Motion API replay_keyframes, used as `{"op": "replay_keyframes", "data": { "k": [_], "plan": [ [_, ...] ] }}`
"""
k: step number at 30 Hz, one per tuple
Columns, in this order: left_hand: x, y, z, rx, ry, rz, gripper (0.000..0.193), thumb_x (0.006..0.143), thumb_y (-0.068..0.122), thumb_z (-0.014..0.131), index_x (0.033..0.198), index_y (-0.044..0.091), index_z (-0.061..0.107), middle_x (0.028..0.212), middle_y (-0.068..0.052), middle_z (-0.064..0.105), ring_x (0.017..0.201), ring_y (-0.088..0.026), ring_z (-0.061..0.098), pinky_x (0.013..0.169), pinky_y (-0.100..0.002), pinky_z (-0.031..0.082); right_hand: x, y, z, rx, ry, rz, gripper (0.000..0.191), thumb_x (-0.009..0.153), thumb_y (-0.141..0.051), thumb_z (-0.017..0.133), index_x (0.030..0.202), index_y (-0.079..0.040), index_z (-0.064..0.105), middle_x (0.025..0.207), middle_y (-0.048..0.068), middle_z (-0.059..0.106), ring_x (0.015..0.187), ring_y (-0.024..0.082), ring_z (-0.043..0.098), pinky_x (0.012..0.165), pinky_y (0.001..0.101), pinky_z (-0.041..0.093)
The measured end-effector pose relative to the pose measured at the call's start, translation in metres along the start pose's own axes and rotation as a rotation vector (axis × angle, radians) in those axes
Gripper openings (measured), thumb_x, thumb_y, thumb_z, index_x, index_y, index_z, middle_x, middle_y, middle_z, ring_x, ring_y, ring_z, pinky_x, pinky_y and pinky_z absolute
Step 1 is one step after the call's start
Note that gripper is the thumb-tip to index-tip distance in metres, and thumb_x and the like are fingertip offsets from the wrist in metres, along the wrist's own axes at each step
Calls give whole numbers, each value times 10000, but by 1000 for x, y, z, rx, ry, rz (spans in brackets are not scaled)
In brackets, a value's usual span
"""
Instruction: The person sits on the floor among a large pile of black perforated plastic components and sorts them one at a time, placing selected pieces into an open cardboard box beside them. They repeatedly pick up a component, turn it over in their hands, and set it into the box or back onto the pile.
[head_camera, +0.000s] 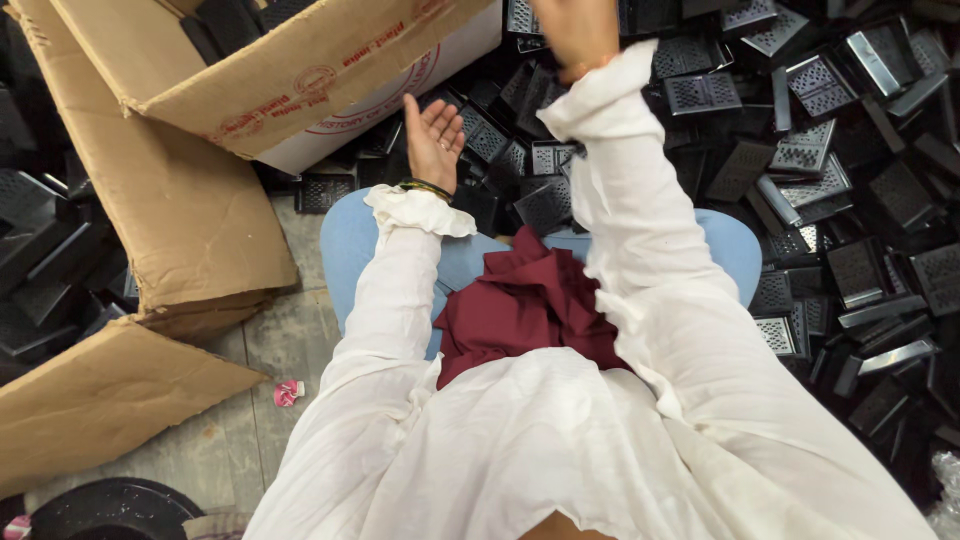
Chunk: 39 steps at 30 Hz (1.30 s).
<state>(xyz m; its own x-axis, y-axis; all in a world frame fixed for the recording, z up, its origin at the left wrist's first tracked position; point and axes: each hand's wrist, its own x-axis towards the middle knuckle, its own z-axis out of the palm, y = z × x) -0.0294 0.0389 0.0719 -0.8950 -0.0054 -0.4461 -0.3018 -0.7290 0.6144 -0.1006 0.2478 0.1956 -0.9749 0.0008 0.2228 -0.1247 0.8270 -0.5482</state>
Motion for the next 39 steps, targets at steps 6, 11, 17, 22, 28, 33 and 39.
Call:
{"op": "replay_keyframes", "data": {
  "k": [6,11,17,22,28,33,39],
  "plan": [
    [4,-12,-1,84,-105,-78,712,905,693,593,1212,51,624,1081,-69,674,970,-196,634,832,-341,511,-73,64,37,-457,-262,4,288,714,-9,729,992,-77,757,1121,179,691,996,413,676,887,605,450],
    [-1,-31,-2,457,-222,164,741,903,452,824,1414,53,466,1233,-26,614,1148,-137,594,980,-316,481,-110,60,40,-59,70,-103,109,886,-106,763,972,-39,767,979,167,739,921,378,699,827,515,454],
    [-14,-35,3,304,-305,259,728,979,331,732,1546,63,363,1107,-88,621,997,-164,617,895,-331,529,-130,14,67,887,-347,-61,193,990,-185,756,1058,-4,758,1012,165,734,945,332,746,940,409,552],
    [-4,-19,0,-20,4,262,401,990,209,679,1340,101,514,993,-78,613,859,-162,620,765,-341,575,-90,32,72,50,43,20,606,822,-340,888,1293,-47,644,1314,213,607,1234,387,577,1035,514,474],
    [4,-22,-5,50,-65,199,241,878,23,702,1087,79,596,898,-75,663,806,-170,667,734,-308,556,-95,52,67,-379,-350,273,893,771,-502,839,1439,-54,450,1457,198,437,1315,561,381,1073,619,355],
    [4,-24,-3,123,-44,133,146,920,16,709,1020,48,607,887,-52,654,809,-161,658,741,-290,543,-107,65,72,-451,-213,344,457,903,-237,706,1286,-22,579,1227,271,632,1106,498,627,935,572,522],
    [-4,-26,3,458,-243,343,216,901,121,750,1102,45,723,965,-33,697,847,-104,627,804,-242,511,-124,78,34,-305,135,83,175,1029,-158,638,1012,15,665,936,219,723,809,420,695,708,495,548]
  ]
}}
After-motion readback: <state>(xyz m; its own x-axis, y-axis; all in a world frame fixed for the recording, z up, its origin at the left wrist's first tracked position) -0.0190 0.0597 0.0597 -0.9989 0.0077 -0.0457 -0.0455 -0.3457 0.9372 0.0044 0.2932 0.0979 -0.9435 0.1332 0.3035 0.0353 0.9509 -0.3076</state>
